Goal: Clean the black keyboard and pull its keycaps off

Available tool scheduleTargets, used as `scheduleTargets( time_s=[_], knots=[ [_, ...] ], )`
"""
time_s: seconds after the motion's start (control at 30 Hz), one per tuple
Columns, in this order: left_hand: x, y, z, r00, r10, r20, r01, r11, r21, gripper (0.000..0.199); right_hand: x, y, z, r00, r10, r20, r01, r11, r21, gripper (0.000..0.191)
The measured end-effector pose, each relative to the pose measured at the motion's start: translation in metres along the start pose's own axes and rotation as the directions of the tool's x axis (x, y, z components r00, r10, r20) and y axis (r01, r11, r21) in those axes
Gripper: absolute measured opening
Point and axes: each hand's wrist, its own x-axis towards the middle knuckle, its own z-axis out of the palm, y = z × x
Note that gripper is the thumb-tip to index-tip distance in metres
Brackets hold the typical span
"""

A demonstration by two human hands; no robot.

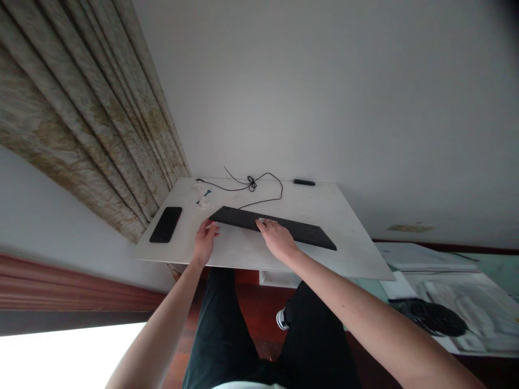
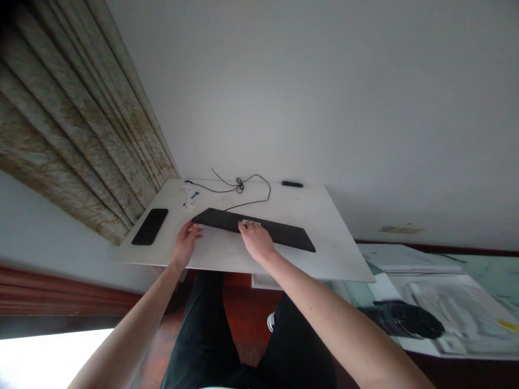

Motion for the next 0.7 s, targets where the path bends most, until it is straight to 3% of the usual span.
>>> scheduleTargets(
  time_s=[0.3, 0.5, 0.6, 0.7],
  knots=[
    [-0.002, 0.004, 0.001, 0.999, -0.039, 0.012, 0.039, 0.998, -0.054, 0.063, -0.003, 0.002, -0.001, 1.000, -0.007, -0.021, 0.007, 1.000, 0.001, 0.058],
    [-0.010, 0.005, 0.015, 0.990, -0.079, 0.120, 0.090, 0.992, -0.091, 0.064, -0.002, 0.013, -0.032, 0.983, 0.088, -0.161, -0.056, 0.979, 0.196, 0.054],
    [-0.018, 0.004, 0.035, 0.968, -0.087, 0.233, 0.111, 0.990, -0.090, 0.060, 0.006, 0.024, -0.056, 0.929, 0.204, -0.308, -0.077, 0.923, 0.378, 0.046],
    [-0.032, 0.000, 0.061, 0.953, -0.090, 0.290, 0.124, 0.987, -0.103, 0.055, 0.015, 0.037, -0.073, 0.824, 0.369, -0.431, -0.057, 0.810, 0.584, 0.037]
  ],
)
